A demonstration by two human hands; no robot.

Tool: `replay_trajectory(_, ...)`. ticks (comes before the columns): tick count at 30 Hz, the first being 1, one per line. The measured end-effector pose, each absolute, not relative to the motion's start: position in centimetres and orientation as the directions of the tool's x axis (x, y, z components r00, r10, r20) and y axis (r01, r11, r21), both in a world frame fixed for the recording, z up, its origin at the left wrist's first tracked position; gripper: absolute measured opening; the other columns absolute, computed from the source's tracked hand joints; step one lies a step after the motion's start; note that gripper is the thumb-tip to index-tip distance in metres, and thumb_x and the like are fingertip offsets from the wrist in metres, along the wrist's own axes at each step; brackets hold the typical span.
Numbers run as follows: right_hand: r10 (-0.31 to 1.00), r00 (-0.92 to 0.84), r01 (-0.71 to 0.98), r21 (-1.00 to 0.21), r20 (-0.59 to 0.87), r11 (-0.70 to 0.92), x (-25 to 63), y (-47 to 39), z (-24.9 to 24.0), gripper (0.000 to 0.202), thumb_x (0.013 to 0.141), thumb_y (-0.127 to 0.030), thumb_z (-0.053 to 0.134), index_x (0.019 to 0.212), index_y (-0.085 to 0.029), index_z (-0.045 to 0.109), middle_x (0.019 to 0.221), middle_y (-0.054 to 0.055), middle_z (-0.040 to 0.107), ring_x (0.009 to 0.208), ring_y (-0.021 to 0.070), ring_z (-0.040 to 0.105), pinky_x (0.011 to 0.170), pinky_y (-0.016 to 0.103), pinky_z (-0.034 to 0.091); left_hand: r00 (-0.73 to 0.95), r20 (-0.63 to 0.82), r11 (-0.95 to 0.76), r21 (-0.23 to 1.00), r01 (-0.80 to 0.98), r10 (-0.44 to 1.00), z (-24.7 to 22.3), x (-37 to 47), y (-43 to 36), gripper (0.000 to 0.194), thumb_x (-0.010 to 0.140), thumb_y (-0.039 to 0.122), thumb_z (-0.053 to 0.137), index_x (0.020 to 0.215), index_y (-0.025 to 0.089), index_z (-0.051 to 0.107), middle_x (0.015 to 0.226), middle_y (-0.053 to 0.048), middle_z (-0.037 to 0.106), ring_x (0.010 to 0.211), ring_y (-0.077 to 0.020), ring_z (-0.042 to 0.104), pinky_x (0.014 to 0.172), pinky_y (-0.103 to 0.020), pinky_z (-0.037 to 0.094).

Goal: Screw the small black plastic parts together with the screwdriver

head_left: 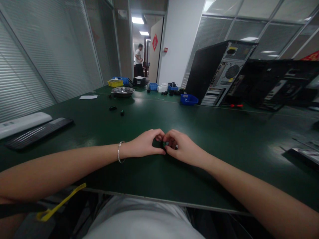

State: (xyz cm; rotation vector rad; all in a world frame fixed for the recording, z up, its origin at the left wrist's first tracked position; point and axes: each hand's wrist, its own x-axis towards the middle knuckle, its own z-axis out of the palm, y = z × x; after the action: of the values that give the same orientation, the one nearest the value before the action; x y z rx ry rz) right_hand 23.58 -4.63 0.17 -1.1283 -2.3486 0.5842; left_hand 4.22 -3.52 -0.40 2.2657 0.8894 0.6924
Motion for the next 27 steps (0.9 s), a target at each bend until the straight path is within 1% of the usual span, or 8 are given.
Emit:
replay_trajectory(9, 0.809, -0.561, 0.566, -0.631, 0.176, 0.530, 23.72, -4.57, 0.27, 0.017, 0.076, -0.011, 0.059, 0.092, -0.017, 0.058, 0.089, 0.004, 0.057, 0.071, 0.0140, 0.057, 0.063, 0.026, 0.048, 0.648, 0.241, -0.600, 0.683, 0.417, 0.723, -0.31, 4.19, -3.50, 0.038, 0.070, 0.028, 0.077, 0.100, 0.016, 0.058, 0.097, -0.004, 0.059, 0.089, -0.0193, 0.056, 0.079, -0.030, 0.044)
replay_trajectory(13, 0.815, -0.551, 0.578, -0.622, 0.180, 0.528, 23.71, -4.54, 0.10, 0.018, 0.076, -0.011, 0.059, 0.093, -0.017, 0.058, 0.086, 0.003, 0.058, 0.070, 0.0140, 0.057, 0.062, 0.026, 0.047, 0.647, 0.238, -0.597, 0.685, 0.417, 0.725, -0.29, 4.21, -3.52, 0.038, 0.070, 0.028, 0.077, 0.101, 0.017, 0.058, 0.098, -0.004, 0.059, 0.090, -0.0197, 0.056, 0.079, -0.031, 0.044)
replay_trajectory(20, 0.817, -0.536, 0.613, -0.568, 0.211, 0.549, 23.44, -4.77, 0.28, 0.018, 0.074, -0.010, 0.060, 0.090, -0.018, 0.059, 0.084, 0.003, 0.056, 0.068, 0.0138, 0.055, 0.060, 0.026, 0.046, 0.644, 0.246, -0.601, 0.683, 0.415, 0.724, -0.25, 4.34, -3.61, 0.036, 0.070, 0.026, 0.077, 0.099, 0.017, 0.057, 0.095, -0.004, 0.059, 0.089, -0.0190, 0.056, 0.078, -0.030, 0.044)
replay_trajectory(27, 0.816, -0.549, 0.572, -0.632, 0.180, 0.524, 23.86, -4.59, 0.23, 0.015, 0.078, -0.012, 0.061, 0.092, -0.018, 0.062, 0.090, 0.004, 0.057, 0.073, 0.0144, 0.058, 0.065, 0.028, 0.049, 0.649, 0.251, -0.611, 0.674, 0.416, 0.718, -0.24, 4.28, -3.62, 0.038, 0.070, 0.026, 0.078, 0.101, 0.016, 0.058, 0.097, -0.004, 0.059, 0.090, -0.0190, 0.056, 0.079, -0.030, 0.045)
